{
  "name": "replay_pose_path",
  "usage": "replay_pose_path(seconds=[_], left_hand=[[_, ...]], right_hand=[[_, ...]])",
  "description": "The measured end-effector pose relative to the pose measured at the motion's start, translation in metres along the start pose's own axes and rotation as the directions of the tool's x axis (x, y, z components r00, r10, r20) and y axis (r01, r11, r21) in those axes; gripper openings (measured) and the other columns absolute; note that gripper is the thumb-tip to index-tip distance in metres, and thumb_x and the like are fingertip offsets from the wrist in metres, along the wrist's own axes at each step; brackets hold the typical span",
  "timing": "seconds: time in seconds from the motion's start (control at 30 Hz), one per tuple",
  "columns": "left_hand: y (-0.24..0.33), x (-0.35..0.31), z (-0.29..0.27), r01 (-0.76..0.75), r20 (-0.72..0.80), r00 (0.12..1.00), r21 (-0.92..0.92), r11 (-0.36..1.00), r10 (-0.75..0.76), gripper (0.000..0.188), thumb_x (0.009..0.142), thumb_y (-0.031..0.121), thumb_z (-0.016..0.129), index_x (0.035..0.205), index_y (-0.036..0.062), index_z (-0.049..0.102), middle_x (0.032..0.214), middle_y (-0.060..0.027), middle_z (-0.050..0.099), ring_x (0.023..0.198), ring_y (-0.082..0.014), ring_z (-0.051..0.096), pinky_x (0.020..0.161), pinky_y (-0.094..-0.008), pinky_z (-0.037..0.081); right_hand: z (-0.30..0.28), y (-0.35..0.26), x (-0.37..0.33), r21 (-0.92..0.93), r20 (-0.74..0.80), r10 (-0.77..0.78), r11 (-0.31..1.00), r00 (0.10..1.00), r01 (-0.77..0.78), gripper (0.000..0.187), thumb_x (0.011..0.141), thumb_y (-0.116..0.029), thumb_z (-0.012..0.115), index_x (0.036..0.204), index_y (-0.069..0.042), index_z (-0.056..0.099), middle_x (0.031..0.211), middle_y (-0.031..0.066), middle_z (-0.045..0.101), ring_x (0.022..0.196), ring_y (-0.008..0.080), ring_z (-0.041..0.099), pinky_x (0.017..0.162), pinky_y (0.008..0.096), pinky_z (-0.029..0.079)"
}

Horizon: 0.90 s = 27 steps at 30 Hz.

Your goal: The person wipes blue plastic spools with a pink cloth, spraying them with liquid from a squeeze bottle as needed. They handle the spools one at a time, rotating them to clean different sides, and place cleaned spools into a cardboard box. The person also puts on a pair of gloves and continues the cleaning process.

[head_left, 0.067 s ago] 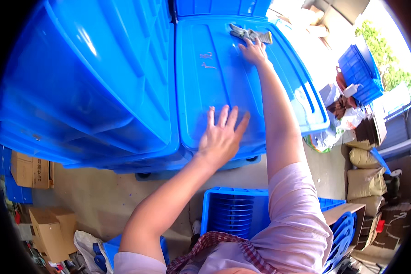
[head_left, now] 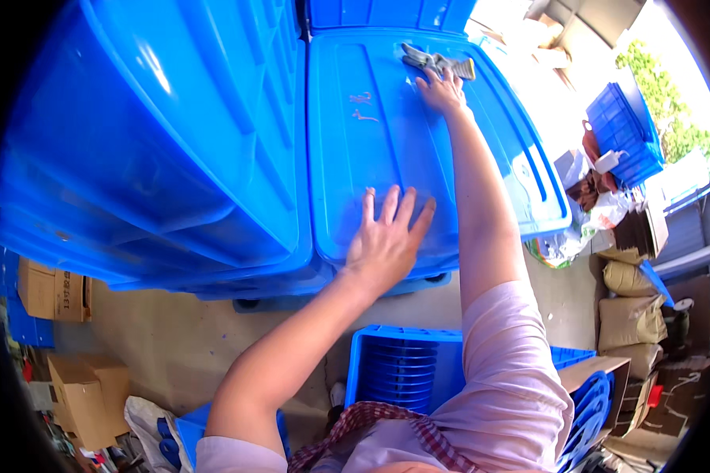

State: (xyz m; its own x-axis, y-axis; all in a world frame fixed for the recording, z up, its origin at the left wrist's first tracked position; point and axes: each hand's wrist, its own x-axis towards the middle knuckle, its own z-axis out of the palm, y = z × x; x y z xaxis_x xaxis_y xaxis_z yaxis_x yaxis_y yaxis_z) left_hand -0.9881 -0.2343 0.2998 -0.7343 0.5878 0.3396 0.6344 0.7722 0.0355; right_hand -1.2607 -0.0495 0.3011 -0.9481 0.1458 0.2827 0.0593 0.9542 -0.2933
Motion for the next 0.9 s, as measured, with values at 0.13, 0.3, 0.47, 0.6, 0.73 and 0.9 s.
replay_pose_path(seconds=[0.13, 0.3, 0.47, 0.6, 0.73, 0.9], left_hand=[[0.004, 0.001, 0.000, 0.000, 0.015, 1.000, -0.004, 1.000, 0.000, 0.078, 0.071, 0.031, 0.074, 0.138, 0.0120, 0.039, 0.137, -0.0176, 0.041, 0.128, -0.0354, 0.037, 0.105, -0.0589, 0.025], [0.004, 0.000, -0.007, -0.008, -0.005, 1.000, -0.080, 0.997, 0.008, 0.094, 0.067, 0.054, 0.073, 0.140, 0.0070, 0.036, 0.137, -0.0174, 0.043, 0.130, -0.0350, 0.036, 0.106, -0.0560, 0.026], [0.010, 0.000, -0.015, 0.062, -0.187, 0.976, -0.252, 0.966, -0.112, 0.112, 0.064, 0.060, 0.073, 0.144, 0.0026, 0.020, 0.141, -0.0216, 0.035, 0.132, -0.0389, 0.031, 0.107, -0.0510, 0.026], [0.069, -0.021, -0.030, 0.049, -0.335, 0.827, -0.757, 0.651, -0.452, 0.099, 0.073, 0.049, 0.075, 0.142, -0.0005, 0.024, 0.138, -0.0262, 0.036, 0.128, -0.0388, 0.035, 0.105, -0.0479, 0.029], [0.178, -0.076, -0.048, -0.002, 0.243, 0.831, -0.899, -0.438, -0.501, 0.043, 0.094, 0.026, 0.057, 0.128, 0.0008, 0.048, 0.121, -0.0183, 0.056, 0.110, -0.0264, 0.057, 0.094, -0.0390, 0.046], [0.279, -0.122, -0.054, 0.137, 0.600, 0.773, -0.476, -0.869, -0.207, 0.037, 0.098, 0.018, 0.043, 0.130, 0.0002, 0.044, 0.123, -0.0195, 0.054, 0.115, -0.0338, 0.054, 0.096, -0.0473, 0.046]], right_hand=[[0.011, 0.010, 0.011, -0.184, 0.071, 0.037, 0.983, 0.997, -0.024, 0.048, 0.088, -0.043, 0.051, 0.129, -0.018, 0.053, 0.138, 0.0103, 0.046, 0.125, 0.0355, 0.039, 0.097, 0.0443, 0.041], [-0.048, 0.013, -0.030, 0.546, -0.374, 0.096, 0.827, 0.923, 0.135, 0.027, 0.083, -0.031, 0.059, 0.097, -0.013, 0.073, 0.094, 0.0167, 0.069, 0.093, 0.0328, 0.064, 0.086, 0.0383, 0.048], [-0.164, 0.007, -0.147, 0.845, -0.240, -0.116, 0.464, 0.964, 0.266, 0.029, 0.088, -0.024, 0.059, 0.104, -0.002, 0.069, 0.092, 0.0064, 0.069, 0.085, 0.0167, 0.064, 0.076, 0.0294, 0.049], [-0.231, 0.000, -0.286, 0.900, 0.011, -0.279, 0.422, 0.960, 0.112, 0.030, 0.093, -0.024, 0.055, 0.113, -0.004, 0.064, 0.110, 0.0063, 0.065, 0.101, 0.0164, 0.059, 0.087, 0.0310, 0.045], [-0.274, 0.030, -0.410, 0.712, -0.191, -0.521, 0.510, 0.832, 0.482, 0.035, 0.085, -0.017, 0.062, 0.117, -0.005, 0.060, 0.114, 0.0166, 0.061, 0.110, 0.0284, 0.056, 0.090, 0.0349, 0.045], [-0.282, 0.158, -0.560, 0.900, -0.020, -0.120, 0.431, 0.993, 0.070, 0.061, 0.076, -0.005, 0.067, 0.134, -0.008, 0.046, 0.130, 0.0111, 0.049, 0.113, 0.0236, 0.053, 0.092, 0.0374, 0.045]])
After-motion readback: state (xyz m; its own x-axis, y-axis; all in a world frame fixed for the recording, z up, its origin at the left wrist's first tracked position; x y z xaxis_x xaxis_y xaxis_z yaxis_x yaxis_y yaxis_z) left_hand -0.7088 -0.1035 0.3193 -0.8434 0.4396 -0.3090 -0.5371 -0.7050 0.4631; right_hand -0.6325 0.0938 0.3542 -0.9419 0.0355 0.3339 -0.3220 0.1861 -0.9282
